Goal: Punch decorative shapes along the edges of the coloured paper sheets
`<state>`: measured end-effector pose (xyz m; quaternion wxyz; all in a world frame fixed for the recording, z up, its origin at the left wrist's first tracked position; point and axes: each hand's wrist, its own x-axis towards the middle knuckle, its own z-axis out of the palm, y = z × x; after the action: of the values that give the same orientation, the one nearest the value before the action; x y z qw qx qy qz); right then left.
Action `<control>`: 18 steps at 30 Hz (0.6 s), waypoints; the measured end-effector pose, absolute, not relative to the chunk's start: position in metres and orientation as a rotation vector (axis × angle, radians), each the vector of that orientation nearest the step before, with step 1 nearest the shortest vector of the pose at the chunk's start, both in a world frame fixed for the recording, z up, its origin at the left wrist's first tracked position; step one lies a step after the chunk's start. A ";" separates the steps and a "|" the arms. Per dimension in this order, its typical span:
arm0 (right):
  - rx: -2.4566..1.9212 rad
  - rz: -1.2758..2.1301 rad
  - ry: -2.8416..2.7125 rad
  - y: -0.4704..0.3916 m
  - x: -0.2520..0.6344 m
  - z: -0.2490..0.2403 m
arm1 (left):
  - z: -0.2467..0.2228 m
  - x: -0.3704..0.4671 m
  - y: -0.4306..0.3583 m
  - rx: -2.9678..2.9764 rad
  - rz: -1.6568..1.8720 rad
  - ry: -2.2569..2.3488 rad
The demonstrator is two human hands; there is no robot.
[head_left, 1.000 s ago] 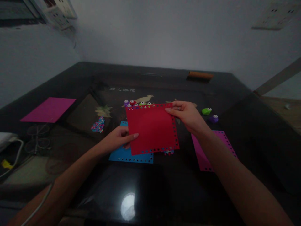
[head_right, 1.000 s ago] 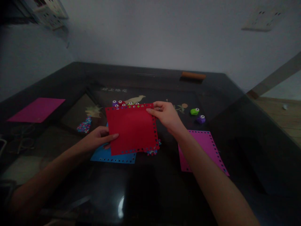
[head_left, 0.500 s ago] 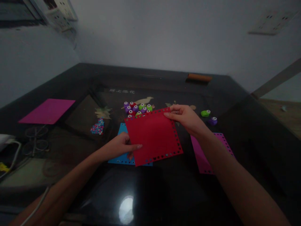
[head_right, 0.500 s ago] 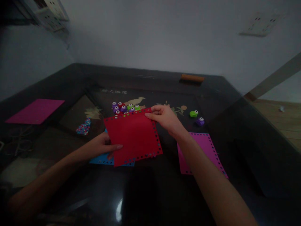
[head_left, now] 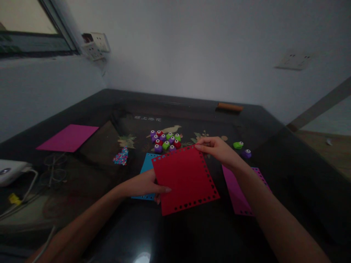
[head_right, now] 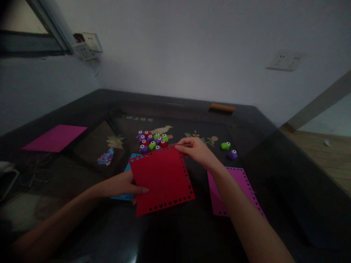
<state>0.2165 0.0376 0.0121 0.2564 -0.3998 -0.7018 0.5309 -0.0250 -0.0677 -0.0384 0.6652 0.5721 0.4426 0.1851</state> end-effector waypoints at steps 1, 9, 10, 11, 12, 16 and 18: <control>-1.087 1.433 -1.898 0.038 0.217 0.012 | -0.039 -0.025 -0.068 1.297 0.409 0.990; -1.099 1.394 -1.752 0.046 0.223 0.003 | -0.034 -0.023 -0.072 1.318 0.367 0.929; -1.101 1.379 -1.738 0.048 0.221 -0.001 | -0.034 -0.022 -0.072 1.323 0.365 0.922; -1.107 1.349 -1.739 0.050 0.219 -0.005 | -0.034 -0.022 -0.072 1.330 0.366 0.914; -1.127 1.292 -1.769 0.051 0.216 -0.009 | -0.034 -0.021 -0.072 1.339 0.371 0.903; -1.255 0.954 -2.125 0.055 0.191 -0.026 | -0.038 -0.021 -0.071 1.353 0.363 0.869; -1.272 0.885 -2.192 0.056 0.175 -0.032 | -0.041 -0.022 -0.071 1.342 0.349 0.863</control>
<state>0.1754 0.0563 -0.0323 0.2267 -0.4615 -0.7953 0.3211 -0.0216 -0.0711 -0.0406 0.6845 0.5990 0.3853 0.1558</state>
